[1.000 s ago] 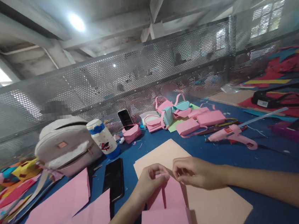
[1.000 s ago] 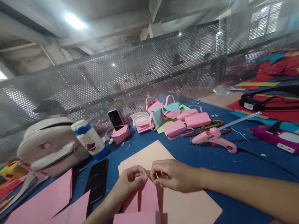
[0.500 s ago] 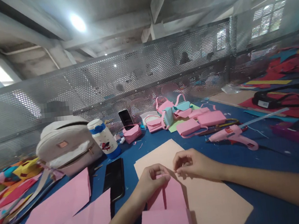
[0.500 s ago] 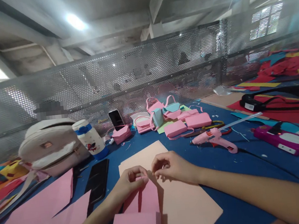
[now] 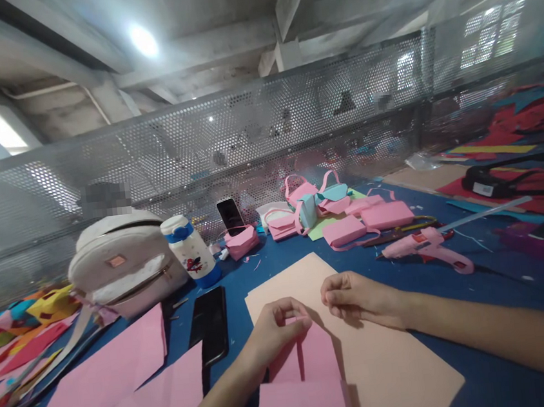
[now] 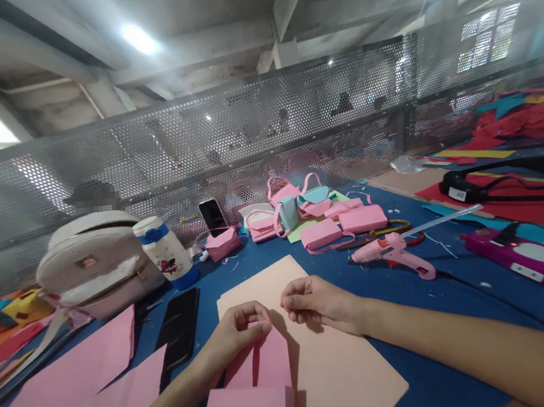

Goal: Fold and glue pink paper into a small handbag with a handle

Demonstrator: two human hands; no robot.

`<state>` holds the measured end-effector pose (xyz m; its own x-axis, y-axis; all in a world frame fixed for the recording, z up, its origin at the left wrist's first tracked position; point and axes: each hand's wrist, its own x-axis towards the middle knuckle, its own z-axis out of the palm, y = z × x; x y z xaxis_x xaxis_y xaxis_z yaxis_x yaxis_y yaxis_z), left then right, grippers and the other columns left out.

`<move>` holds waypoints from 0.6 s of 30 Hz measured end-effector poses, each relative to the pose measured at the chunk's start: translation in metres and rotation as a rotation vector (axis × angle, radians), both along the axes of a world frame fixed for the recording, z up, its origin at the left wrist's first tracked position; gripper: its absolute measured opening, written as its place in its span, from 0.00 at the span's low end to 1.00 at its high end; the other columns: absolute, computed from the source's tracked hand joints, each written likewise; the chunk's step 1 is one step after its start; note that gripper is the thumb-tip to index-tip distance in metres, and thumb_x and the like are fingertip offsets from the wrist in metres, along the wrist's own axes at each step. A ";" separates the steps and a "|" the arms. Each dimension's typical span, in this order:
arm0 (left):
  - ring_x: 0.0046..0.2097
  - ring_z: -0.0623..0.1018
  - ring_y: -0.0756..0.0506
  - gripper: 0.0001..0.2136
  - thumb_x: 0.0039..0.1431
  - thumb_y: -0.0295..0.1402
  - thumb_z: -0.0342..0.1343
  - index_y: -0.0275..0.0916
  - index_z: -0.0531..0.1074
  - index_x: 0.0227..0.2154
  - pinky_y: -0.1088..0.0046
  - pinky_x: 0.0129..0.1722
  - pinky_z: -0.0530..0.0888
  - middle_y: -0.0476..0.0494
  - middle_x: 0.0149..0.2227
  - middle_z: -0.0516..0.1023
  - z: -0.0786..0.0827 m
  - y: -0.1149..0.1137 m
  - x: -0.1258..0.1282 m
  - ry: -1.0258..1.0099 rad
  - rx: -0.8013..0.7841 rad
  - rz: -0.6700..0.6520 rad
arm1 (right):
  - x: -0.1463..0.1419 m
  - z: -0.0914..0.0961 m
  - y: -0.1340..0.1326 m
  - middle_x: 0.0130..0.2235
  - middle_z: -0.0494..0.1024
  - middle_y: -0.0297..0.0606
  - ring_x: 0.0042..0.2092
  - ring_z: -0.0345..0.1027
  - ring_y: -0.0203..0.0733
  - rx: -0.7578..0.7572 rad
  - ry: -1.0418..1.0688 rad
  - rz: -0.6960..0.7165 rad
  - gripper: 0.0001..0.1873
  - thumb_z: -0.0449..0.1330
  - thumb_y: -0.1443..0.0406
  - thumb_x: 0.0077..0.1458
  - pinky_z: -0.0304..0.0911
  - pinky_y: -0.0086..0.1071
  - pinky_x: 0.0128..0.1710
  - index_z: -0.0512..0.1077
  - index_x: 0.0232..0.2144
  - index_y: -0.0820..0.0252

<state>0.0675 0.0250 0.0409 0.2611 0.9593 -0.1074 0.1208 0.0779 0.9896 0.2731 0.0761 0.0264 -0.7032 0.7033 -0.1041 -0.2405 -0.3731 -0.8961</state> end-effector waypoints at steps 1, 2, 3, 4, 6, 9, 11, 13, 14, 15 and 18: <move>0.24 0.65 0.53 0.10 0.47 0.34 0.65 0.34 0.72 0.24 0.78 0.26 0.60 0.52 0.21 0.69 0.000 0.000 0.000 0.000 0.001 0.000 | 0.000 0.001 -0.001 0.22 0.75 0.32 0.24 0.65 0.27 -0.016 0.000 -0.001 0.18 0.75 0.59 0.39 0.57 0.19 0.24 0.73 0.26 0.66; 0.24 0.65 0.53 0.10 0.47 0.34 0.66 0.34 0.72 0.24 0.78 0.26 0.60 0.52 0.21 0.69 0.000 0.000 0.000 0.001 0.001 -0.001 | 0.000 0.002 -0.001 0.22 0.75 0.31 0.24 0.65 0.27 -0.025 -0.003 -0.004 0.19 0.76 0.59 0.38 0.57 0.19 0.24 0.73 0.25 0.65; 0.24 0.65 0.53 0.10 0.46 0.34 0.66 0.34 0.72 0.23 0.78 0.26 0.60 0.52 0.21 0.69 0.000 -0.001 0.000 0.000 0.002 -0.001 | -0.001 0.003 -0.002 0.22 0.75 0.31 0.24 0.64 0.27 -0.027 -0.011 -0.007 0.19 0.76 0.59 0.37 0.56 0.19 0.23 0.72 0.25 0.65; 0.24 0.65 0.53 0.10 0.46 0.34 0.66 0.34 0.72 0.23 0.78 0.26 0.60 0.52 0.21 0.69 0.001 -0.001 0.000 0.000 0.002 -0.002 | -0.001 0.005 -0.003 0.21 0.74 0.31 0.24 0.64 0.27 -0.025 -0.018 -0.011 0.20 0.76 0.59 0.37 0.56 0.19 0.23 0.72 0.25 0.65; 0.24 0.65 0.53 0.10 0.46 0.34 0.65 0.34 0.72 0.23 0.77 0.26 0.60 0.52 0.21 0.69 0.001 -0.001 0.001 -0.001 0.000 -0.002 | -0.001 0.006 -0.003 0.20 0.73 0.30 0.23 0.63 0.27 -0.022 -0.026 -0.017 0.21 0.76 0.59 0.36 0.54 0.19 0.22 0.71 0.24 0.65; 0.24 0.64 0.53 0.09 0.45 0.33 0.65 0.33 0.72 0.24 0.78 0.25 0.60 0.52 0.21 0.69 0.002 0.000 0.001 -0.001 -0.003 0.000 | -0.002 0.005 -0.004 0.19 0.72 0.29 0.22 0.63 0.26 -0.011 -0.010 -0.013 0.22 0.76 0.58 0.35 0.53 0.19 0.21 0.70 0.24 0.65; 0.24 0.64 0.53 0.09 0.45 0.33 0.65 0.33 0.72 0.23 0.78 0.25 0.59 0.52 0.21 0.69 0.004 0.000 0.002 -0.002 -0.003 0.002 | -0.002 0.003 -0.003 0.20 0.72 0.29 0.22 0.63 0.27 0.010 0.008 -0.011 0.22 0.76 0.57 0.36 0.54 0.20 0.21 0.70 0.23 0.65; 0.24 0.65 0.53 0.09 0.45 0.33 0.65 0.33 0.72 0.24 0.78 0.26 0.59 0.52 0.21 0.69 0.005 -0.001 0.002 -0.006 -0.006 0.005 | -0.002 0.002 -0.002 0.20 0.72 0.29 0.21 0.63 0.27 0.039 0.017 -0.006 0.22 0.75 0.56 0.37 0.54 0.21 0.22 0.69 0.23 0.65; 0.24 0.65 0.53 0.10 0.46 0.33 0.65 0.33 0.72 0.24 0.78 0.26 0.59 0.52 0.21 0.69 0.005 -0.001 0.002 -0.009 -0.008 0.007 | -0.002 0.003 -0.002 0.20 0.72 0.30 0.21 0.63 0.28 0.060 0.011 0.004 0.22 0.75 0.56 0.38 0.54 0.21 0.22 0.70 0.23 0.65; 0.24 0.65 0.54 0.10 0.46 0.34 0.65 0.33 0.72 0.24 0.78 0.25 0.59 0.52 0.21 0.69 0.004 -0.002 0.001 -0.012 -0.010 0.008 | -0.001 0.005 -0.003 0.19 0.73 0.31 0.21 0.63 0.28 0.094 -0.004 0.019 0.21 0.75 0.56 0.38 0.55 0.21 0.22 0.70 0.22 0.65; 0.23 0.65 0.54 0.12 0.44 0.36 0.67 0.33 0.71 0.24 0.79 0.25 0.59 0.53 0.20 0.69 0.001 -0.002 0.001 -0.027 -0.015 0.003 | 0.009 0.016 -0.007 0.19 0.75 0.34 0.21 0.65 0.30 0.255 -0.101 0.065 0.18 0.74 0.58 0.39 0.57 0.23 0.23 0.73 0.22 0.66</move>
